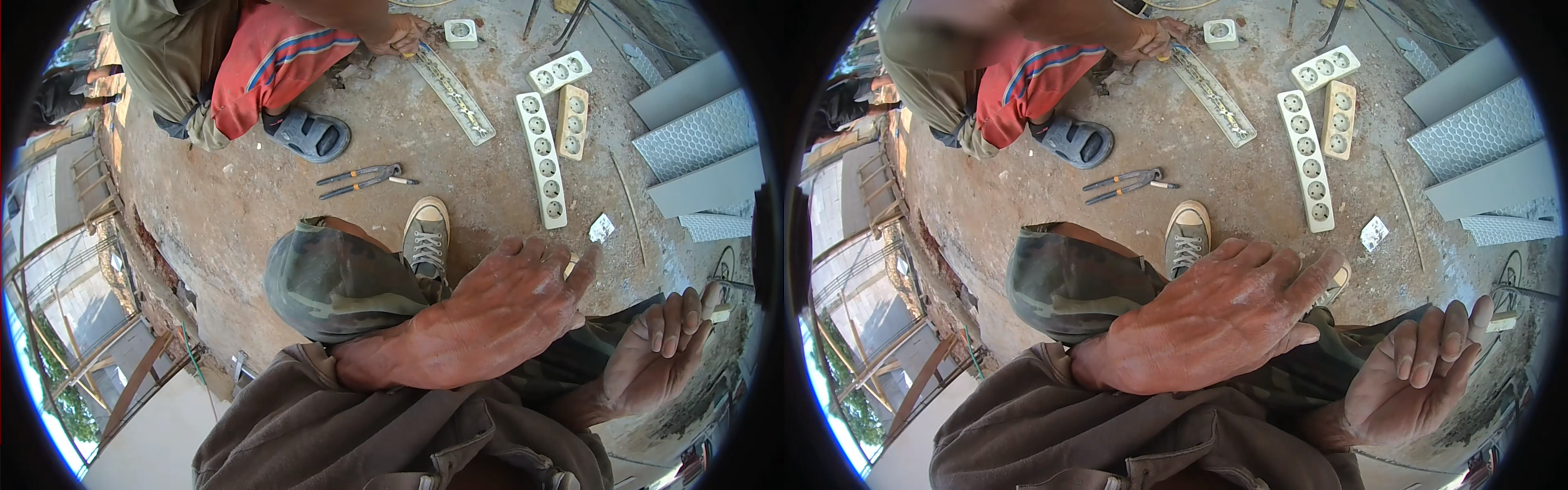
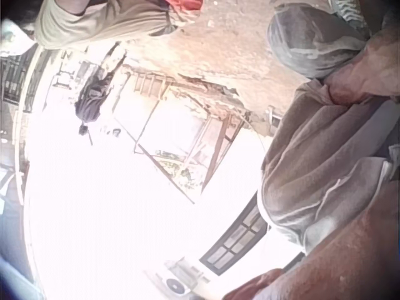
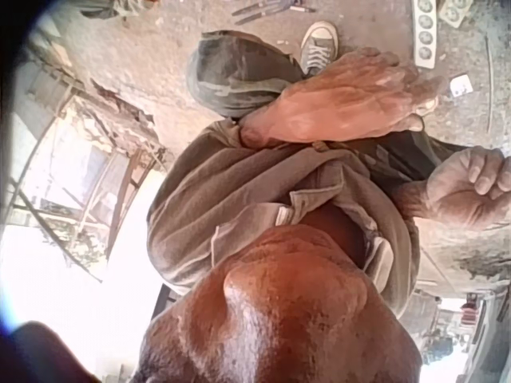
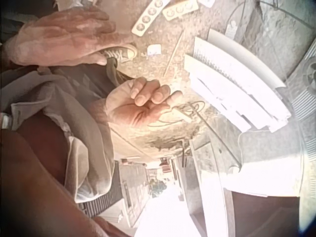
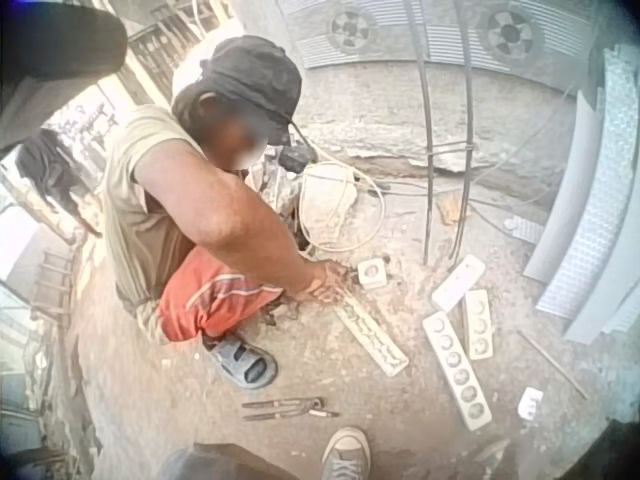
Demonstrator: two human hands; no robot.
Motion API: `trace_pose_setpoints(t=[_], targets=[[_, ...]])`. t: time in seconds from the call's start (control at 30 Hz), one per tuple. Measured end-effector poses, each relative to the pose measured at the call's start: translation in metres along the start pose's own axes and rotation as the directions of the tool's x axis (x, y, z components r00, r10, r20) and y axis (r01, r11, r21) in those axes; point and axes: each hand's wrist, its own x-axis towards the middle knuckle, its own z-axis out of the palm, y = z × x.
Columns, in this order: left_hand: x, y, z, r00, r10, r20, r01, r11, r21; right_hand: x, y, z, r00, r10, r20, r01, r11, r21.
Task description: Replacing or repairing internal components and wiring of an electrical power strip extension cord.
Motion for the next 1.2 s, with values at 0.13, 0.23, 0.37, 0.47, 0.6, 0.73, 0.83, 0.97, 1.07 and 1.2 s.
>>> trace_pose_setpoints(t=[0.13, 0.23, 0.37, 0.47, 0.6, 0.73, 0.83, 0.97, 1.07, 1.2], targets=[[-0.0019, 0.0006, -0.0009, 1.000, 0.024, -0.009, -0.024, 1.000, 0.011, -0.0012, -0.0014, 0.0002, 1.000, -0.008, 0.015, 0.008, 1.000, -0.006], [-0.0039, -0.0004, -0.0020, 1.000, 0.007, 0.014, -0.006, 1.000, -0.029, -0.0007, 0.0017, 0.0003, 1.000, -0.007, 0.025, 0.008, 1.000, -0.028], [-0.0056, -0.0023, 0.0003, 0.999, 0.029, -0.043, -0.029, 1.000, -0.005, 0.0000, 0.0027, 0.0001, 1.000, 0.000, 0.030, 0.001, 0.999, -0.032], [-0.0057, -0.0030, 0.0001, 0.998, 0.029, -0.048, -0.030, 1.000, -0.011, 0.0005, 0.0031, -0.0003, 0.999, 0.000, 0.039, 0.001, 1.000, -0.031], [-0.0061, -0.0025, -0.0025, 1.000, 0.008, -0.012, -0.008, 1.000, -0.002, 0.0014, 0.0053, -0.0003, 0.999, 0.008, 0.052, -0.006, 0.999, -0.032], [-0.0071, -0.0034, 0.0014, 0.999, 0.025, -0.035, -0.025, 1.000, 0.012, 0.0017, 0.0060, 0.0004, 0.999, 0.003, 0.042, -0.002, 0.999, -0.035], [-0.0075, -0.0026, 0.0029, 0.993, 0.054, -0.101, -0.051, 0.998, 0.032, 0.0021, 0.0051, 0.0002, 0.999, 0.003, 0.040, -0.001, 0.999, -0.044], [-0.0054, -0.0034, 0.0007, 0.999, 0.034, -0.040, -0.034, 0.999, 0.002, 0.0028, 0.0052, 0.0003, 0.999, 0.000, 0.040, 0.002, 0.999, -0.044], [-0.0040, -0.0026, -0.0017, 1.000, 0.018, 0.002, -0.018, 1.000, -0.002, 0.0030, 0.0050, -0.0007, 0.999, 0.000, 0.044, 0.001, 0.999, -0.042], [-0.0041, -0.0016, -0.0009, 1.000, 0.015, -0.005, -0.015, 1.000, 0.016, 0.0030, 0.0039, -0.0024, 0.999, 0.002, 0.052, 0.000, 0.999, -0.047]])
